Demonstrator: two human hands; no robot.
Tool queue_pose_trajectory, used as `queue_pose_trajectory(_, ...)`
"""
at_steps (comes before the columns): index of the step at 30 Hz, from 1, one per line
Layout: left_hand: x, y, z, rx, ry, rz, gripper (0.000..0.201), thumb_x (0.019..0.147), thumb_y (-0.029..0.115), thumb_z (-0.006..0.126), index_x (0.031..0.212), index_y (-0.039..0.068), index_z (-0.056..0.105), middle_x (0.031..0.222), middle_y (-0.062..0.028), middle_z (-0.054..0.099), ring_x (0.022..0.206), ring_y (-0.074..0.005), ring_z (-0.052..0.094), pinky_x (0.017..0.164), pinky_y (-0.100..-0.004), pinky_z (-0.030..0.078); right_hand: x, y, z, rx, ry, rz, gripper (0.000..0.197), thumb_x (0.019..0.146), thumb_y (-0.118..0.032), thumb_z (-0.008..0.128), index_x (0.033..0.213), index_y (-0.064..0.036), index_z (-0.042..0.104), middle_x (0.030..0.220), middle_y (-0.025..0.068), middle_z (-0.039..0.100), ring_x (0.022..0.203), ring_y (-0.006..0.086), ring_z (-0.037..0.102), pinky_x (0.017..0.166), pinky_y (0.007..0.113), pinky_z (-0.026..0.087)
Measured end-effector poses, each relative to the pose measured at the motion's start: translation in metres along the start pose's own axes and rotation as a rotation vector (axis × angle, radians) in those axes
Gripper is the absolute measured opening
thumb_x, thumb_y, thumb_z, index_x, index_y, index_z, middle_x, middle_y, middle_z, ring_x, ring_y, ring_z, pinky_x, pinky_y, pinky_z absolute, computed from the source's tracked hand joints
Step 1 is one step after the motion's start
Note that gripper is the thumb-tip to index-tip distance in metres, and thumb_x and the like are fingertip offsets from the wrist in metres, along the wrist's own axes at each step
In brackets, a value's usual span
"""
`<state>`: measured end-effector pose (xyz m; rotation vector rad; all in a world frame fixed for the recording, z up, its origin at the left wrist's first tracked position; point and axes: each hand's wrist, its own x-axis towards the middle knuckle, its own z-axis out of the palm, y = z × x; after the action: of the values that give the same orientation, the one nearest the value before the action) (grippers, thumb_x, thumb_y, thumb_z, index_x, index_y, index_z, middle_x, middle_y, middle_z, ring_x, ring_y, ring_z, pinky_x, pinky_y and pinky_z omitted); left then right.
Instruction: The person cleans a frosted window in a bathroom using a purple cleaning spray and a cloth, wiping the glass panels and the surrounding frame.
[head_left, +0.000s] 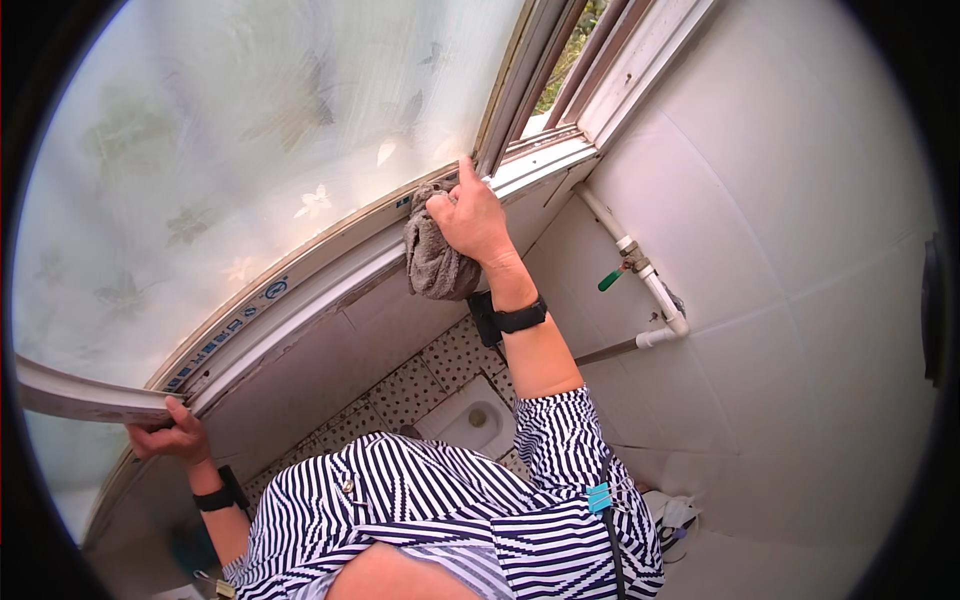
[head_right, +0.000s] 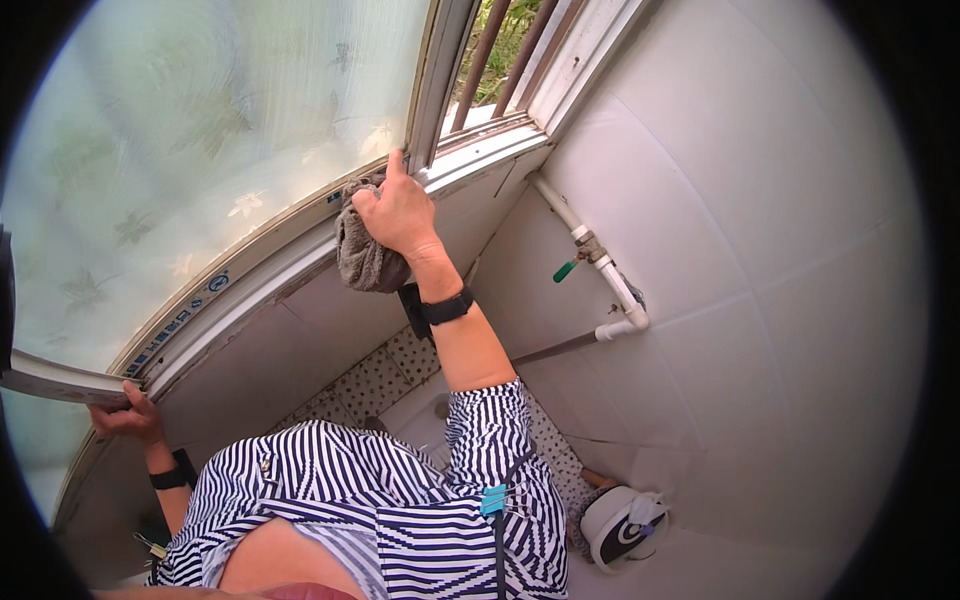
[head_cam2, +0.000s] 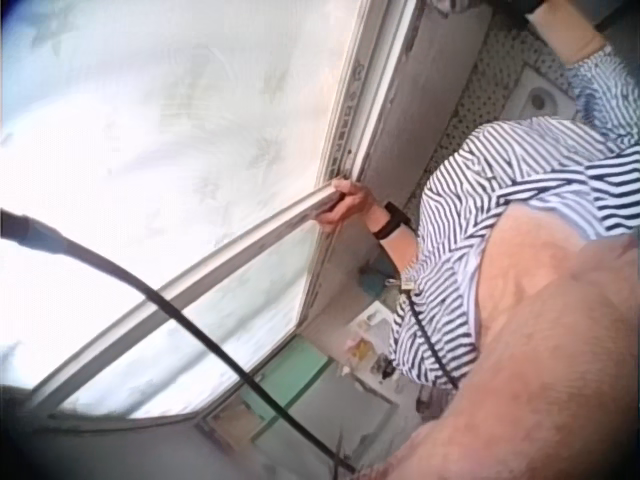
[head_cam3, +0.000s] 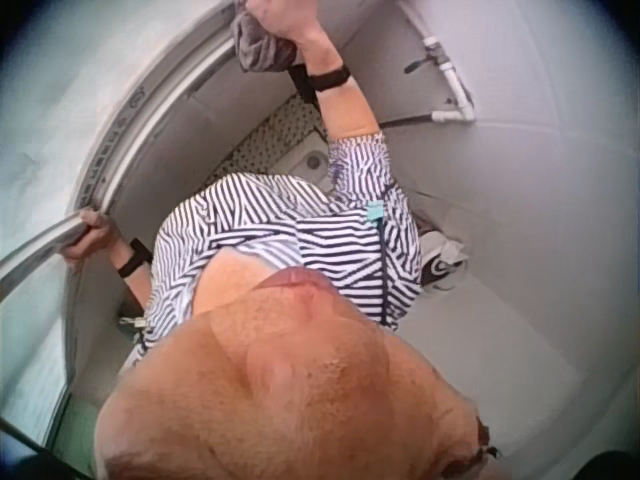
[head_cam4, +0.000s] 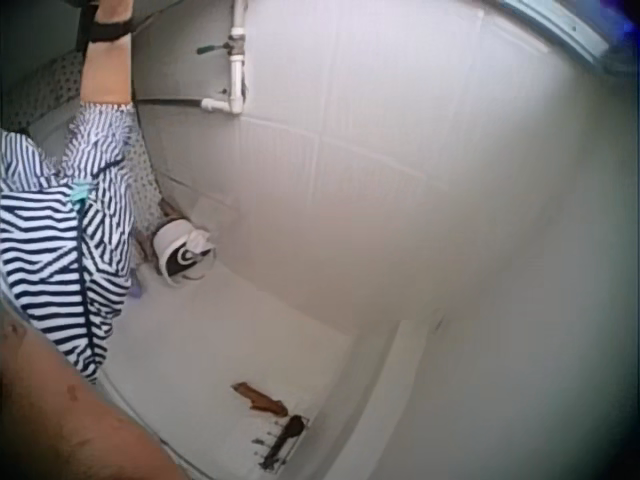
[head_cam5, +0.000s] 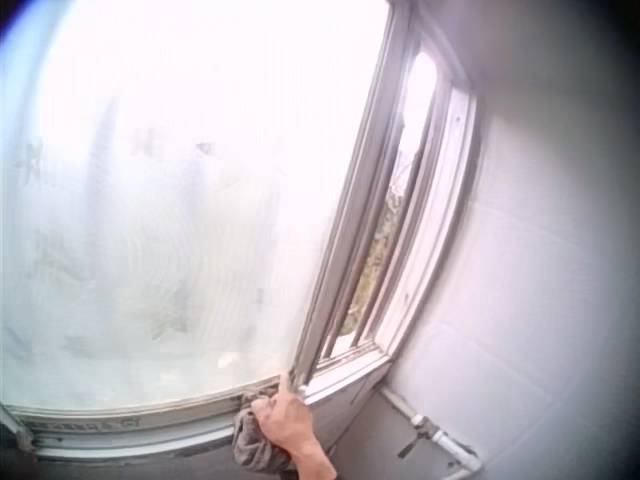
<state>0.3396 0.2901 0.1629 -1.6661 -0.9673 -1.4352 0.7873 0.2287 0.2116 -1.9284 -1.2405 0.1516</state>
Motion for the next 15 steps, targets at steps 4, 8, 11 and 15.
queue_pose_trajectory(4,-0.002,-0.006,0.007,-0.085,-0.039,-0.038,0.052,0.074,0.024,0.064,0.109,-0.009,0.041,0.079,-0.0161,0.052,0.058,-0.0269,0.049,0.051,-0.0357,0.041,-0.024,-0.026,0.035,-0.015,0.022,-0.040,0.074,0.070,-0.026,0.053,0.127,0.0149,0.029,0.069,0.0140,0.054,0.068,0.0305,0.058,0.065,0.037,0.047)
queue_pose_trajectory(8,-0.006,-0.012,0.010,-0.129,-0.057,-0.091,0.053,0.074,0.028,0.064,0.107,-0.008,0.043,0.077,-0.0147,0.051,0.061,-0.0265,0.048,0.052,-0.0354,0.040,-0.043,-0.058,0.058,-0.003,-0.090,-0.049,0.079,0.070,-0.027,0.053,0.130,0.0140,0.024,0.076,0.0136,0.056,0.073,0.0318,0.059,0.069,0.038,0.047)
queue_pose_trajectory(11,-0.010,-0.016,0.010,-0.146,-0.060,-0.157,0.053,0.074,0.029,0.063,0.106,-0.009,0.045,0.079,-0.0153,0.050,0.067,-0.0275,0.048,0.058,-0.0365,0.040,-0.056,-0.079,0.075,0.000,-0.184,-0.084,0.082,0.070,-0.027,0.054,0.132,0.0131,0.020,0.079,0.0130,0.057,0.075,0.0308,0.059,0.071,0.038,0.046)
queue_pose_trajectory(15,-0.017,-0.030,0.011,-0.067,-0.038,-0.086,0.056,0.075,0.032,0.062,0.108,-0.009,0.043,0.080,-0.0175,0.052,0.064,-0.0294,0.051,0.053,-0.0366,0.041,-0.075,-0.101,0.104,0.028,-0.217,-0.157,0.084,0.070,-0.026,0.054,0.133,0.0136,0.015,0.079,0.0134,0.057,0.075,0.0316,0.059,0.072,0.039,0.047)
